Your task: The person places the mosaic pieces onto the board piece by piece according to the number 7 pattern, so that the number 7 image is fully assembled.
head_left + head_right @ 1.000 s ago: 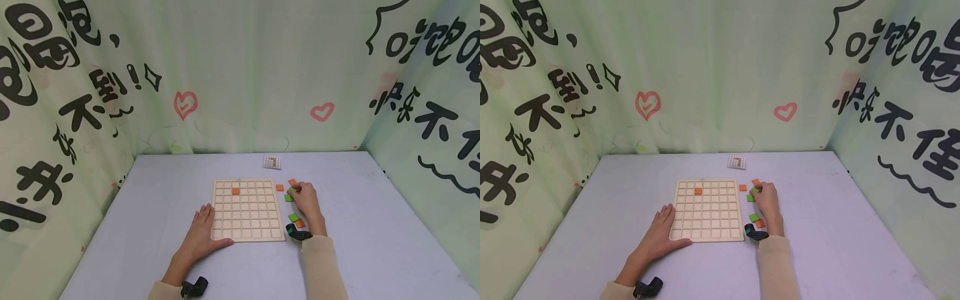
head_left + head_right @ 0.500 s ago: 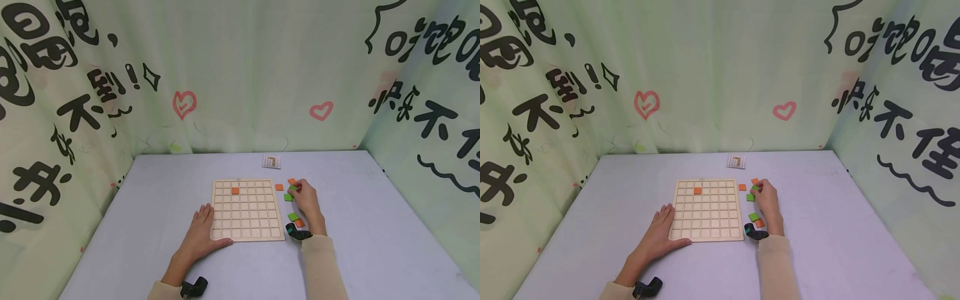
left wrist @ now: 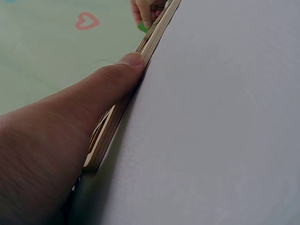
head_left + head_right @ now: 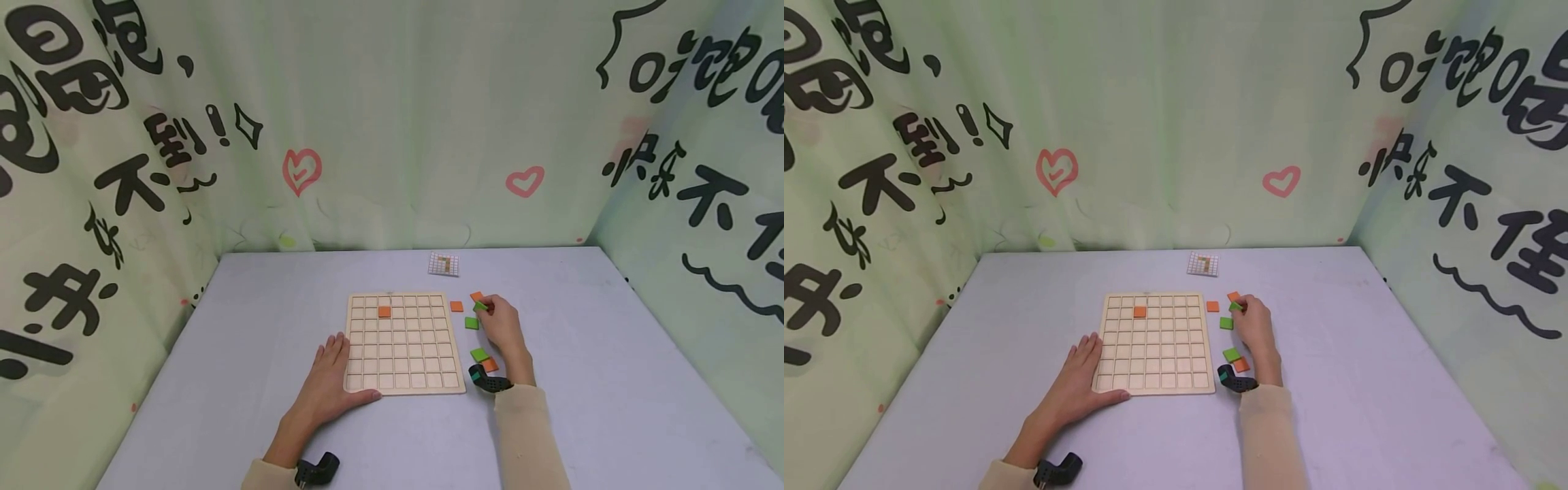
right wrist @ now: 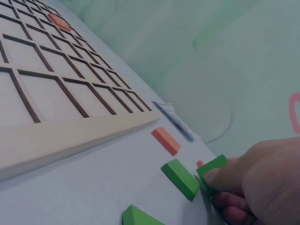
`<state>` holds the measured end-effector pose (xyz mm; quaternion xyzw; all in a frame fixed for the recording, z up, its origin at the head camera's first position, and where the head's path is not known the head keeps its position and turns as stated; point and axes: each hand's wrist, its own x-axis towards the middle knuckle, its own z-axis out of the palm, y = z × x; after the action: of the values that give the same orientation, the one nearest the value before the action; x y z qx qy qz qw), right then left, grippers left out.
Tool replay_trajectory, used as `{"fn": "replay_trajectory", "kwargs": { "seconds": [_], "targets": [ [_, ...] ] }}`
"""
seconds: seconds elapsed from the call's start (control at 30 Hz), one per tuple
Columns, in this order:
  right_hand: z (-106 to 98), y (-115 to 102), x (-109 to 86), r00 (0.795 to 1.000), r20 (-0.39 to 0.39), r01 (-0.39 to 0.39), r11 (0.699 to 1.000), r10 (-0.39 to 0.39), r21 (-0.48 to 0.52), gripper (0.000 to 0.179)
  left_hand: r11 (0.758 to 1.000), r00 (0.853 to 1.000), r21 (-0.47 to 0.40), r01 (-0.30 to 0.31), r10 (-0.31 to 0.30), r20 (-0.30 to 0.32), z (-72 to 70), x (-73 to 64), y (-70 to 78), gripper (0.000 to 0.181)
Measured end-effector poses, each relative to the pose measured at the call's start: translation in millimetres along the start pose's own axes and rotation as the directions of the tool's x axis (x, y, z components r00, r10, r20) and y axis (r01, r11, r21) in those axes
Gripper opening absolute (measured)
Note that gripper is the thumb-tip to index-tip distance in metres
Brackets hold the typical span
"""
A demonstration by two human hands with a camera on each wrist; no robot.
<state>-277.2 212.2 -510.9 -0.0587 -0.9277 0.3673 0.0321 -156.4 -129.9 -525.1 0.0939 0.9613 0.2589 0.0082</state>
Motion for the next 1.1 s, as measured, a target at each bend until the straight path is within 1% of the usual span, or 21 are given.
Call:
{"fn": "replay_trajectory", "kwargs": {
  "seconds": [0.2,0.37,0.63,0.83,1.1],
  "targets": [
    [-2.6,0.2,-1.1,1.000,-0.013,-0.022,0.999,0.022,0.045,0.031,1.000,1.000,0.003,0.000,0.000,0.006,1.1,0.8,0.2,0.123],
    [-2.8,0.2,-0.4,0.999,-0.032,-0.022,0.998,0.024,0.065,0.033,1.000,1.000,0.004,0.004,-0.004,0.006,1.1,1.7,0.3,0.124],
    [-1.5,-1.2,-0.3,0.997,-0.075,0.008,0.997,-0.003,0.079,0.033,1.000,1.000,0.001,0.003,-0.003,0.005,0.6,1.5,-0.3,0.124],
    [-0.4,-5.7,-2.0,0.997,-0.081,0.015,0.994,-0.006,0.105,0.031,1.000,1.000,0.004,0.002,-0.002,0.007,1.4,0.7,-1.6,0.124],
    [-0.2,-12.6,-2.3,0.996,-0.089,0.026,0.995,-0.017,0.099,0.031,1.000,1.000,0.003,-0.001,0.001,0.003,0.7,0.4,-1.6,0.124]
  ]
}}
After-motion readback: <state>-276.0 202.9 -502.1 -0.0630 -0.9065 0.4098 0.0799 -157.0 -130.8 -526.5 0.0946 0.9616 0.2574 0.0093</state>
